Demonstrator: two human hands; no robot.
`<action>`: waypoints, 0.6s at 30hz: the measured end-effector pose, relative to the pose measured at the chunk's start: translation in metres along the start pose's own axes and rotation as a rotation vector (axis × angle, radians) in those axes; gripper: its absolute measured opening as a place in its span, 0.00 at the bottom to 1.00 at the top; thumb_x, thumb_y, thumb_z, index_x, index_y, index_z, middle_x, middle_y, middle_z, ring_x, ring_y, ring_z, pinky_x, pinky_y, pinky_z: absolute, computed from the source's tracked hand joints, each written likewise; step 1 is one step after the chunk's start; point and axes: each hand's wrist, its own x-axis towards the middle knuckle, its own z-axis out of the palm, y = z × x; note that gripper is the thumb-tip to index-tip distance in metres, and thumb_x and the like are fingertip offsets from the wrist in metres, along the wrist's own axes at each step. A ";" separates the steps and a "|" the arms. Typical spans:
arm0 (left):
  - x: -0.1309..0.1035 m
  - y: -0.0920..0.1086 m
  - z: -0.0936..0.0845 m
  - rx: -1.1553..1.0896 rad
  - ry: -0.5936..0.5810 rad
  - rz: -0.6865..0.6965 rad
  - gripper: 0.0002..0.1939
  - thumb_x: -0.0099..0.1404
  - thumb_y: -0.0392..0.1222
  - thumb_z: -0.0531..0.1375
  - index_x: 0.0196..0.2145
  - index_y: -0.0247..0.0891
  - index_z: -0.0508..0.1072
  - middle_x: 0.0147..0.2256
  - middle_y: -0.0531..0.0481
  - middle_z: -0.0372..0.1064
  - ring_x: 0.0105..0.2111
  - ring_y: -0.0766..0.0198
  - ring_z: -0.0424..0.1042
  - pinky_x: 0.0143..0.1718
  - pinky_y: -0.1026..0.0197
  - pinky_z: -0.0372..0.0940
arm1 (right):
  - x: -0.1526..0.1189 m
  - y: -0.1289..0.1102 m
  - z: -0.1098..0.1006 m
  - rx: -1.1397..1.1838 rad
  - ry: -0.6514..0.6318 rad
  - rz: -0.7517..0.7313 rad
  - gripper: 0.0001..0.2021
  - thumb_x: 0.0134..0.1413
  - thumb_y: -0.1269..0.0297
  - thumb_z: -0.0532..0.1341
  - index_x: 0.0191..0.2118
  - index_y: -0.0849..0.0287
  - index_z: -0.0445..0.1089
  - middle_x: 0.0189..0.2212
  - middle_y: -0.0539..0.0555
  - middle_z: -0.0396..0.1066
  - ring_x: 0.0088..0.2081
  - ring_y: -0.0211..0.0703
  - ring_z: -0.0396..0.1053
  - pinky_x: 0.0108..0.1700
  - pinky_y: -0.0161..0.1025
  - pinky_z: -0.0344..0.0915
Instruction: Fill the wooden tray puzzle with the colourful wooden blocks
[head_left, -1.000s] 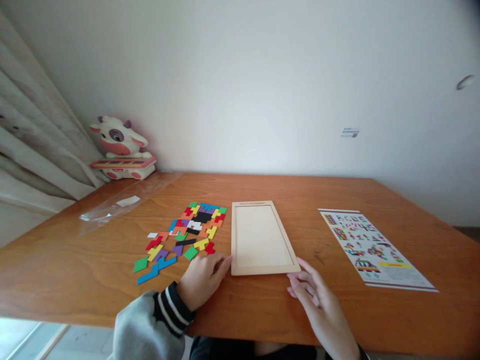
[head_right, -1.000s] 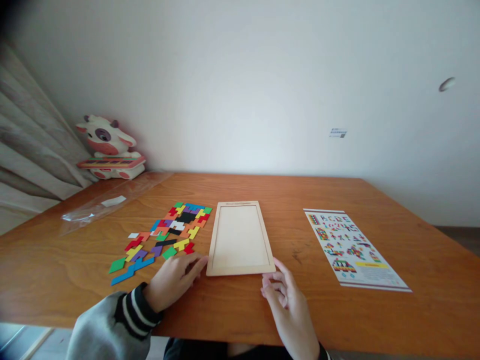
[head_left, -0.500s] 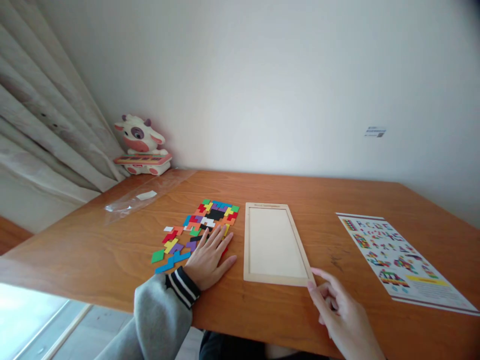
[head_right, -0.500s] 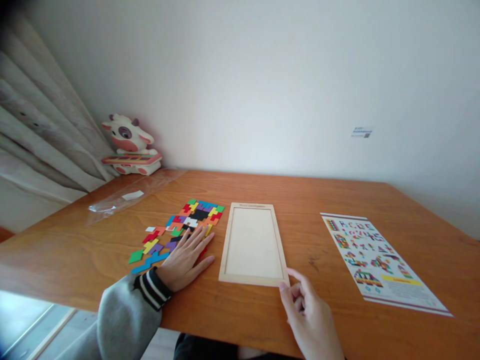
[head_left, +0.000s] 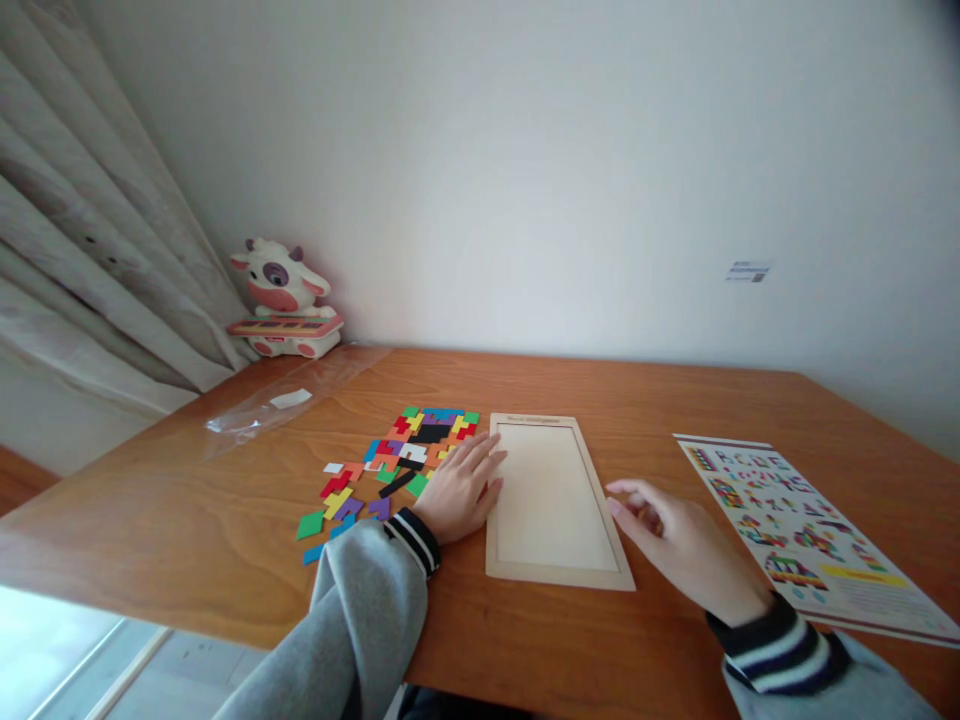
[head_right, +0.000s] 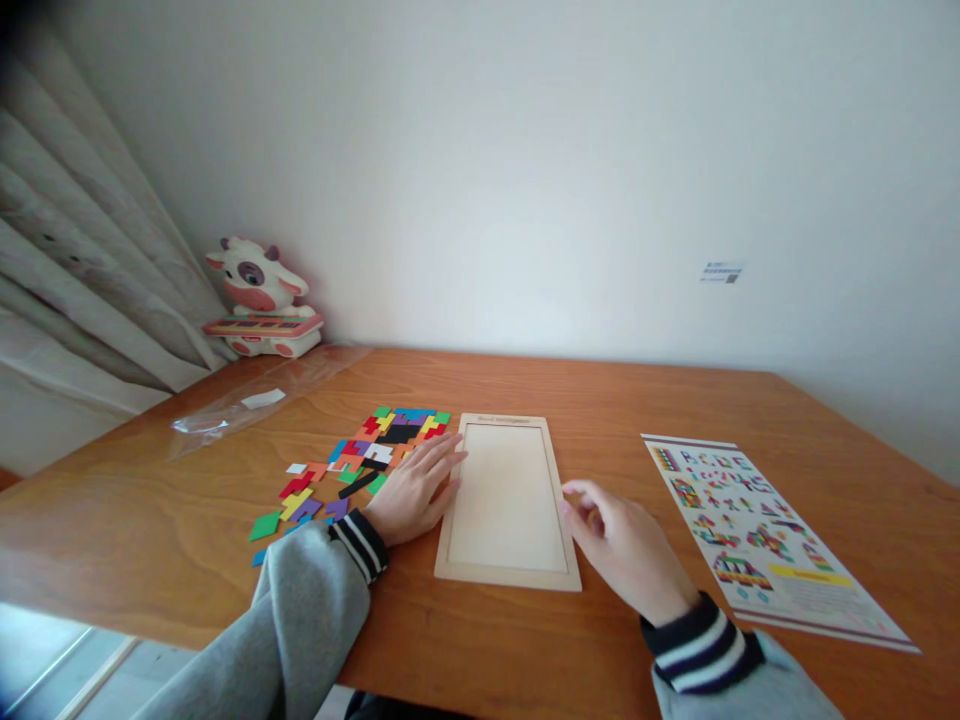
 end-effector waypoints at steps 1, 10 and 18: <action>0.009 0.004 0.003 -0.022 0.013 0.014 0.20 0.71 0.42 0.51 0.59 0.39 0.66 0.64 0.40 0.58 0.65 0.52 0.55 0.65 0.44 0.56 | 0.012 -0.001 0.005 -0.036 0.010 -0.026 0.17 0.62 0.49 0.54 0.43 0.53 0.72 0.26 0.51 0.75 0.26 0.44 0.71 0.29 0.39 0.63; 0.040 -0.004 0.031 -0.162 0.044 -0.064 0.25 0.70 0.42 0.52 0.63 0.37 0.57 0.64 0.36 0.57 0.64 0.51 0.57 0.64 0.42 0.57 | 0.075 0.022 0.045 -0.091 0.165 -0.053 0.15 0.63 0.51 0.52 0.45 0.57 0.65 0.23 0.49 0.68 0.25 0.42 0.66 0.28 0.38 0.56; 0.040 -0.030 0.023 0.030 0.195 -0.192 0.23 0.70 0.40 0.51 0.62 0.37 0.59 0.61 0.37 0.61 0.63 0.52 0.58 0.64 0.44 0.55 | 0.066 0.028 0.050 0.177 0.165 0.012 0.17 0.63 0.52 0.53 0.49 0.59 0.64 0.23 0.46 0.63 0.25 0.41 0.64 0.31 0.39 0.61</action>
